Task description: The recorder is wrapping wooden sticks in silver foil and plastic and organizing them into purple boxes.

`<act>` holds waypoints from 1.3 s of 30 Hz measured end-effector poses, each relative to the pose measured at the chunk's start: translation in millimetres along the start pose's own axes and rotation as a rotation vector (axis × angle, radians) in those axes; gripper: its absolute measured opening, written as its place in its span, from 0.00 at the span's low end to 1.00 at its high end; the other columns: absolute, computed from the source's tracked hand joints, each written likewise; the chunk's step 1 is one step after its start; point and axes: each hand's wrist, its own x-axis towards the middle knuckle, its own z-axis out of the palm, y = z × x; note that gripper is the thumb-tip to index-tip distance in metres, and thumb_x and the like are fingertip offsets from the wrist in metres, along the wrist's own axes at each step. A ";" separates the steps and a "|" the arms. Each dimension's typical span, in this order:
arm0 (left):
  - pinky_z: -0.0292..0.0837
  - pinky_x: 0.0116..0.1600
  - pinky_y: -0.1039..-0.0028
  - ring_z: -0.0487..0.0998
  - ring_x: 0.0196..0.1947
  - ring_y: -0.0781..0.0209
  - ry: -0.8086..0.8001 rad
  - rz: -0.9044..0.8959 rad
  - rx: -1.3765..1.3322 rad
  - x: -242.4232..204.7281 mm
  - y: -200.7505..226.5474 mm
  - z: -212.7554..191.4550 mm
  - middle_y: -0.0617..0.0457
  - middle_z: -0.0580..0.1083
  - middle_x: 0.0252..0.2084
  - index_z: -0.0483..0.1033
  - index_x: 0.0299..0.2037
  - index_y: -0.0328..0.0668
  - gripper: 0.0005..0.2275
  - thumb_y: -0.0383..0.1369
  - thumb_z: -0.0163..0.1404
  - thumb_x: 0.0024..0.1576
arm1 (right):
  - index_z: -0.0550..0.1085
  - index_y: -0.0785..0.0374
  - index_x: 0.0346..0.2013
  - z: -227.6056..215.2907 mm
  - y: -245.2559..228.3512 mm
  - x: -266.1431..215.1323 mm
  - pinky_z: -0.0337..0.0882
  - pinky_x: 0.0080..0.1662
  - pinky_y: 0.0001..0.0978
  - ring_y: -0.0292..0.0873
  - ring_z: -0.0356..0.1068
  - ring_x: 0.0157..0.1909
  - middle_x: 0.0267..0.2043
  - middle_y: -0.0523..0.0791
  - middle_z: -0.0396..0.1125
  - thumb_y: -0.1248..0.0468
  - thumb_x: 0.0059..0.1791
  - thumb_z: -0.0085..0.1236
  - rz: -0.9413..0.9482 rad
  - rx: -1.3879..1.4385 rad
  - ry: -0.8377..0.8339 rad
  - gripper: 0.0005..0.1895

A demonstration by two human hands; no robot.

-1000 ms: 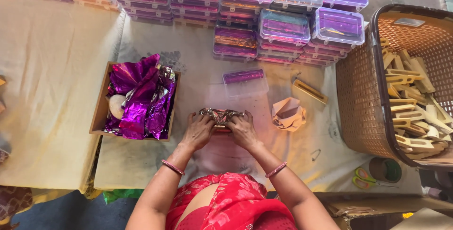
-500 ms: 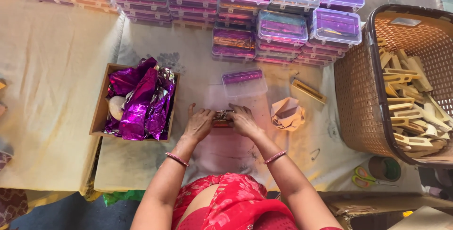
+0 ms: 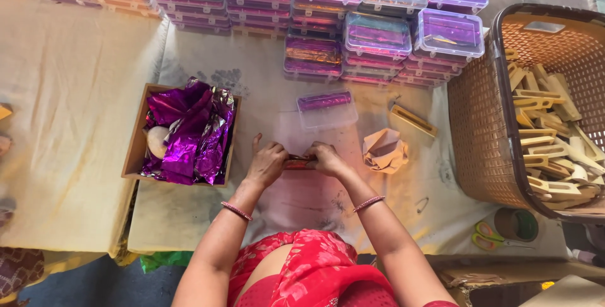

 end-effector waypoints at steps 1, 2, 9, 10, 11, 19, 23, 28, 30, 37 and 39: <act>0.41 0.75 0.38 0.72 0.58 0.65 0.001 0.003 0.000 -1.8 -0.4 0.2 0.62 0.76 0.46 0.80 0.39 0.53 0.05 0.39 0.58 0.57 | 0.79 0.58 0.47 2.4 1.7 -2.6 0.73 0.50 0.41 0.52 0.74 0.47 0.43 0.48 0.72 0.67 0.40 0.68 0.002 -0.001 0.003 0.20; 0.44 0.76 0.42 0.74 0.55 0.65 0.045 -0.006 -0.091 -3.5 -0.9 0.5 0.62 0.77 0.45 0.78 0.44 0.51 0.10 0.40 0.59 0.56 | 0.80 0.60 0.43 4.8 3.3 -5.0 0.73 0.50 0.42 0.53 0.73 0.47 0.43 0.49 0.72 0.68 0.38 0.69 -0.076 -0.007 0.074 0.18; 0.51 0.63 0.47 0.74 0.52 0.55 -0.002 -0.115 -0.281 -13.6 -12.9 -10.9 0.56 0.77 0.42 0.77 0.56 0.51 0.26 0.43 0.66 0.46 | 0.78 0.62 0.40 17.8 -3.0 -27.6 0.73 0.48 0.42 0.52 0.74 0.47 0.43 0.46 0.73 0.73 0.41 0.63 -0.180 0.022 0.150 0.13; 0.51 0.63 0.47 0.74 0.52 0.55 0.000 -0.115 -0.280 -13.5 -17.0 -7.7 0.56 0.77 0.42 0.77 0.56 0.51 0.26 0.43 0.66 0.46 | 0.78 0.62 0.40 16.7 -2.5 -29.1 0.73 0.48 0.42 0.52 0.74 0.47 0.43 0.46 0.73 0.73 0.41 0.63 -0.182 0.020 0.151 0.13; 0.53 0.64 0.50 0.76 0.51 0.57 -0.053 -0.138 -0.356 -15.0 -20.2 -3.6 0.59 0.78 0.42 0.80 0.52 0.53 0.21 0.41 0.64 0.48 | 0.79 0.61 0.40 17.0 -1.7 -32.3 0.74 0.48 0.40 0.51 0.75 0.46 0.43 0.46 0.74 0.72 0.41 0.64 -0.200 0.048 0.169 0.13; 0.59 0.61 0.56 0.76 0.48 0.58 0.213 0.009 -0.283 -24.3 -9.8 13.7 0.59 0.76 0.36 0.85 0.38 0.55 0.11 0.35 0.63 0.44 | 0.78 0.61 0.41 20.8 -15.5 -48.4 0.75 0.48 0.40 0.51 0.75 0.48 0.46 0.46 0.74 0.73 0.43 0.62 -0.283 0.035 0.375 0.12; 0.60 0.60 0.56 0.75 0.47 0.57 0.318 0.103 -0.206 -32.6 -0.5 12.2 0.58 0.74 0.36 0.83 0.36 0.52 0.08 0.36 0.62 0.47 | 0.78 0.65 0.46 22.1 -25.5 -56.1 0.71 0.53 0.44 0.54 0.71 0.52 0.48 0.50 0.72 0.77 0.37 0.57 -0.355 -0.099 0.467 0.22; 0.62 0.59 0.58 0.74 0.47 0.57 0.435 0.191 -0.119 -33.9 -0.9 18.3 0.58 0.74 0.37 0.81 0.35 0.50 0.06 0.36 0.60 0.49 | 0.80 0.60 0.40 31.8 -8.4 -46.6 0.71 0.54 0.44 0.49 0.73 0.49 0.43 0.45 0.74 0.71 0.45 0.59 -0.343 -0.164 0.424 0.10; 0.62 0.61 0.59 0.75 0.45 0.61 0.430 0.200 -0.095 -33.1 -3.8 22.6 0.59 0.74 0.35 0.82 0.34 0.52 0.03 0.34 0.59 0.51 | 0.81 0.59 0.40 32.1 -4.4 -45.9 0.73 0.52 0.43 0.51 0.74 0.47 0.43 0.45 0.74 0.70 0.45 0.58 -0.328 -0.133 0.396 0.10; 0.62 0.60 0.57 0.76 0.41 0.61 0.373 0.166 -0.111 -24.0 -2.9 9.9 0.60 0.74 0.32 0.84 0.31 0.54 0.02 0.36 0.60 0.49 | 0.80 0.56 0.39 33.1 9.4 -33.1 0.76 0.45 0.42 0.51 0.76 0.45 0.46 0.43 0.76 0.71 0.44 0.57 -0.330 -0.062 0.352 0.12; 0.61 0.59 0.56 0.76 0.42 0.60 0.368 0.116 -0.129 -21.2 -3.7 11.4 0.59 0.75 0.32 0.84 0.29 0.53 0.04 0.38 0.60 0.50 | 0.81 0.57 0.37 32.5 3.3 -32.9 0.75 0.44 0.43 0.52 0.76 0.43 0.44 0.44 0.76 0.72 0.46 0.54 -0.258 -0.105 0.348 0.11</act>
